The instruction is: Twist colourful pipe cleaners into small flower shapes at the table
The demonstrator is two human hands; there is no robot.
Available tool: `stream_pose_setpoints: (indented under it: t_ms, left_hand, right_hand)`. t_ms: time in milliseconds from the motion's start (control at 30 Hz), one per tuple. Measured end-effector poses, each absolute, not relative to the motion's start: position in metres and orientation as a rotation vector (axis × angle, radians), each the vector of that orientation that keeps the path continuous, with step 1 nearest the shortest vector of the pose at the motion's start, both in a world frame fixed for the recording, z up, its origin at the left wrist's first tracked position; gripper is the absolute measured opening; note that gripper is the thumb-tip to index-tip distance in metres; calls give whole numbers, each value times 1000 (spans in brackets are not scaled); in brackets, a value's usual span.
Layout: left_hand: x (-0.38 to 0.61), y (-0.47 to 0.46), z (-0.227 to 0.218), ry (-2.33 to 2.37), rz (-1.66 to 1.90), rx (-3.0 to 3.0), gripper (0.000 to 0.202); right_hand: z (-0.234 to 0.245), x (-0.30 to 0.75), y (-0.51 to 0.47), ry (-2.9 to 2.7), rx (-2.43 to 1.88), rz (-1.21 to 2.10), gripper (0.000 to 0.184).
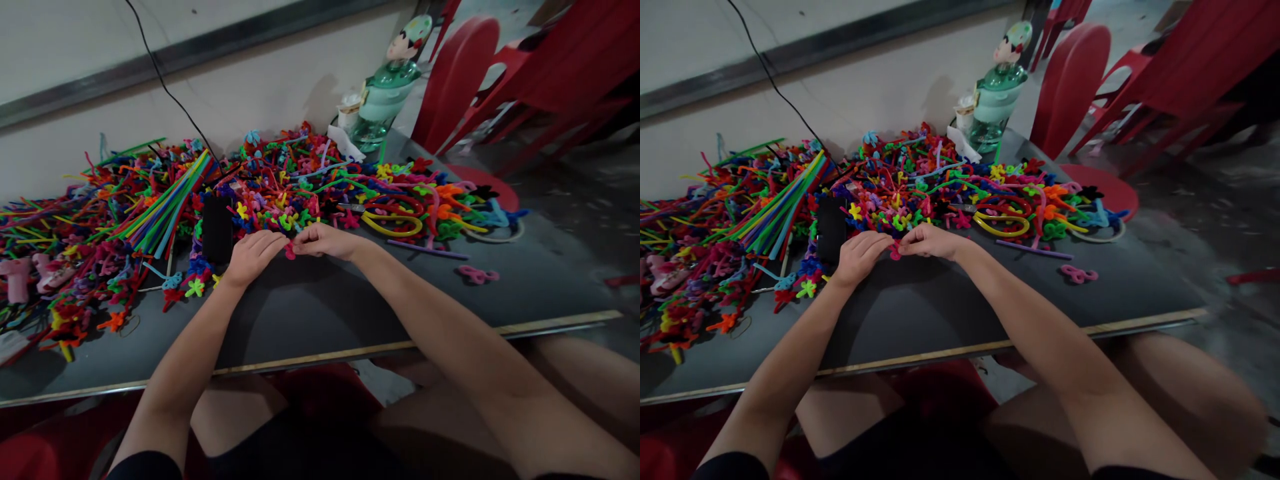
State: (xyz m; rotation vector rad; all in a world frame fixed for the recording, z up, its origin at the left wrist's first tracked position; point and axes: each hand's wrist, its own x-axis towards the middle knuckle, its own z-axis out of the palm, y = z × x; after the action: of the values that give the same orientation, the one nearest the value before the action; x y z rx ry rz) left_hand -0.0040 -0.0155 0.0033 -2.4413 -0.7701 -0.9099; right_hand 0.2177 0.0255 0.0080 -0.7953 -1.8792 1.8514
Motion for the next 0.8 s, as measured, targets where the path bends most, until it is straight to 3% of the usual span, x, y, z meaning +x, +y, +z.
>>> stream_pose_setpoints:
  t_ms: [167, 367, 467, 567, 667, 800]
  left_hand:
    - [-1, -20, 12, -728, -660, -2513, 26]
    - [11, -18, 12, -753, -429, -2686, 27]
    - [15, -20, 9, -1122, -425, -2689, 25]
    - [17, -20, 9, -1570, -479, -2691, 20]
    - [18, -17, 9, -1837, -698, -2750, 17]
    - [26, -13, 8, -2298, -1454, -2645, 18]
  right_hand:
    - [5, 219, 28, -1955, -790, 1967, 34]
    - [8, 220, 30, -2120, -802, 1767, 32]
    - [9, 216, 25, -2160, -950, 1486, 30]
    - [12, 208, 14, -2278, -1116, 924, 21]
    - [15, 202, 2, -2420, -1140, 367, 21]
    - [17, 201, -5, -2445, -1067, 37, 33]
